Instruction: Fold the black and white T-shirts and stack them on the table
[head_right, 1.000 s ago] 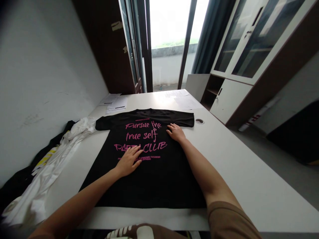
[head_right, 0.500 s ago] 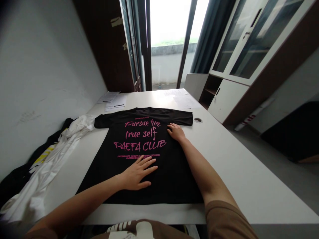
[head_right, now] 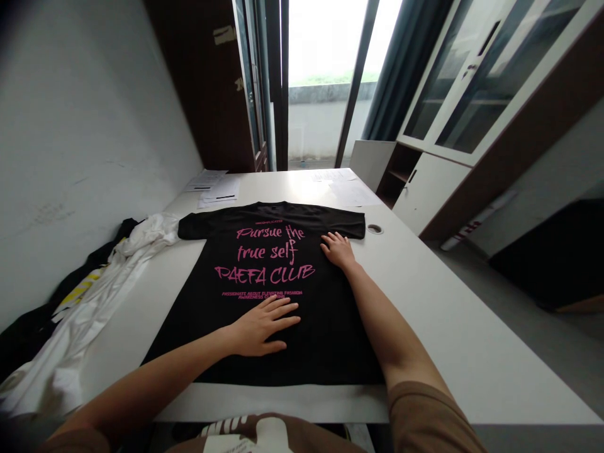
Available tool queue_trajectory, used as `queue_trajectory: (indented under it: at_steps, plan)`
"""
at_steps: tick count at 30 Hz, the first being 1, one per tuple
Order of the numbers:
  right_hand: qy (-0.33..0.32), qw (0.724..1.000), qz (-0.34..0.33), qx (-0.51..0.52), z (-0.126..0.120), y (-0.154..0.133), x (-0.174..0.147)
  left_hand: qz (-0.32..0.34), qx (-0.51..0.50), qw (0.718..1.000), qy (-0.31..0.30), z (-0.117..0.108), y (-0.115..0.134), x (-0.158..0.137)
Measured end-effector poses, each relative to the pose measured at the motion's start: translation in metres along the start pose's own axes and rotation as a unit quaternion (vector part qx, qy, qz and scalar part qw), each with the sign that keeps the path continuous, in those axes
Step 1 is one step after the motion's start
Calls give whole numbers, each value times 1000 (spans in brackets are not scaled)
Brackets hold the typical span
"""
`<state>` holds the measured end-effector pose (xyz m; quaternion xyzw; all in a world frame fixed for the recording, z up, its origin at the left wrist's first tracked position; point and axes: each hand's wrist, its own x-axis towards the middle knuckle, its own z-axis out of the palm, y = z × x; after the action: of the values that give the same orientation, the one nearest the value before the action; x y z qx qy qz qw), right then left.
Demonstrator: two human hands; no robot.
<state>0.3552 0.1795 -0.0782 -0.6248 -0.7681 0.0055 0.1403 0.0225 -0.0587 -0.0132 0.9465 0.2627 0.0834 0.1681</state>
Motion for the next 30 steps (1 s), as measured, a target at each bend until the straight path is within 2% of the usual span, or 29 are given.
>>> queue_trajectory:
  at_steps: [5,9,14,21,30]
  plan:
    - [11,1000,-5,-11,0,-8,0,-13,8,1000,3,-2,2,4]
    - [14,1000,-3,20,-1,-3,3,-15,22,1000,0,-1,15,15]
    - [9,996,-23,80,-5,18,7,35,36,998,-26,8,41,37]
    - [50,991,-44,112,4,32,10,77,66,994,-40,18,72,69]
    - [67,987,-56,135,10,36,12,104,77,990,-55,26,84,80]
